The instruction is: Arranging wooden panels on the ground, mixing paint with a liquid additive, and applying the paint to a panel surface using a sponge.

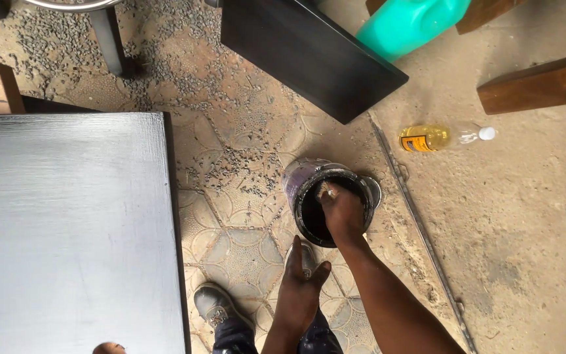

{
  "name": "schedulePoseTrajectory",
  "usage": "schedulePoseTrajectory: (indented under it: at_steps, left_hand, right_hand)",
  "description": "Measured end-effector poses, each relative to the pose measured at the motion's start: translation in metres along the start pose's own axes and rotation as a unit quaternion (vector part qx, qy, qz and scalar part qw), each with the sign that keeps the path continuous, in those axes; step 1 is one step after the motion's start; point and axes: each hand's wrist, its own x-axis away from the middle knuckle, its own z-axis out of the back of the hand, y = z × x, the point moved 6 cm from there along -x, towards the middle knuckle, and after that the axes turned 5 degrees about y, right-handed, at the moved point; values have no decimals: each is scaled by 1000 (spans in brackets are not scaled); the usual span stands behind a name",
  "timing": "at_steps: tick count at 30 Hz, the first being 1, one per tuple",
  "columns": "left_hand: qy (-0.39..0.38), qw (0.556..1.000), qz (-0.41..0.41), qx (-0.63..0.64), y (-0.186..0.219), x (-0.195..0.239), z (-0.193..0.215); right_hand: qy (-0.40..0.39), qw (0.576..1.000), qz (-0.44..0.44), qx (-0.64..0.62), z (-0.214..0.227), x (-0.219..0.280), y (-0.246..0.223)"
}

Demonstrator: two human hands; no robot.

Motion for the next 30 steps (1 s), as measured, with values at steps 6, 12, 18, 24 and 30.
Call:
schedulePoseTrajectory:
  at_steps: [6, 12, 18, 24, 30]
  left_hand:
    - [18, 999, 29, 24, 2, -7, -2]
    - [28, 995, 10, 95, 0, -11, -3]
    - [42, 994, 52, 82, -2, -16, 0]
    - [25, 956, 73, 284, -11, -22, -11]
    - [30, 946, 43, 319, -11, -29, -13]
  right_hand:
    - [-46, 997, -41, 37, -7, -11, -4]
    - [-95, 990, -81, 63, -17, -10, 5]
    - [-105, 963, -199, -146, 10, -2, -14]
    - [-158, 812, -437, -352, -22, 8, 46]
    - [-169, 878, -361, -263, -12, 16, 11]
